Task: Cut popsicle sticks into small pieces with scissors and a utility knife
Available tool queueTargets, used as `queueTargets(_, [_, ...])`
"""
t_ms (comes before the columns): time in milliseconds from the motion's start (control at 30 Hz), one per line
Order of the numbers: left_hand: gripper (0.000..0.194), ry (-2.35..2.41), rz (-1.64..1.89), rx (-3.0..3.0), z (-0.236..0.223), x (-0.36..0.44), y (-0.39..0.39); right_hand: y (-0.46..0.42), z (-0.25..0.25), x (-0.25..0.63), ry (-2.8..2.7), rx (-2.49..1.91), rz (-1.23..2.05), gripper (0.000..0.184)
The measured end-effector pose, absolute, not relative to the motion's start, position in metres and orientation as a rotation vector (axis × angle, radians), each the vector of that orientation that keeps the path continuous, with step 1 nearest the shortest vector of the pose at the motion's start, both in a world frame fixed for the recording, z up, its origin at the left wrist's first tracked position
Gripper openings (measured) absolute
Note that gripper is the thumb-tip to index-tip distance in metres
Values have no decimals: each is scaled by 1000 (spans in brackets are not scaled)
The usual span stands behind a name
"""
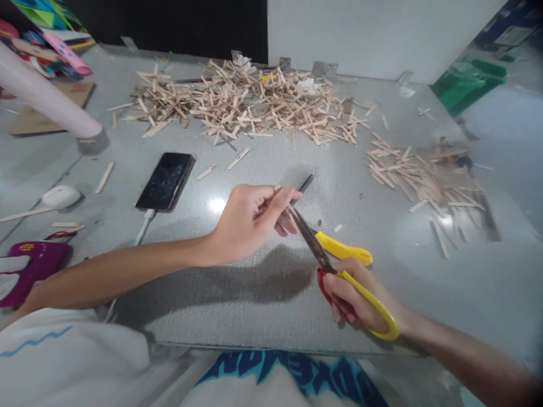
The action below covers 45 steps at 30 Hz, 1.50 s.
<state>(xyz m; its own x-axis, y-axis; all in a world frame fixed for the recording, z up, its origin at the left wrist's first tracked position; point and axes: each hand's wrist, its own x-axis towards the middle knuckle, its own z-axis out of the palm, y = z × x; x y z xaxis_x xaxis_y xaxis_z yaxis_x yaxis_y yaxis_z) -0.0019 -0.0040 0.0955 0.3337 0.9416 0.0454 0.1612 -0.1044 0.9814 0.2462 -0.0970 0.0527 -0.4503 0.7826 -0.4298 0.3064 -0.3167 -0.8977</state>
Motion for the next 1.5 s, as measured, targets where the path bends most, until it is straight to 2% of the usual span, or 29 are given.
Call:
queueTargets(300, [45, 1034, 958, 1461, 94, -2, -8, -95, 56, 244, -1540, -1344, 1794, 66])
queueTargets(767, [38, 1075, 946, 1767, 92, -4, -11, -97, 50, 255, -1650, -1382, 1776, 62])
queueTargets(1267, [46, 1033, 998, 1632, 86, -2, -14, -96, 47, 242, -1622, -1499, 1759, 71])
queueTargets(1500, [43, 1001, 991, 1601, 88, 0, -13, -97, 46, 239, -1752, -1451, 1549, 74])
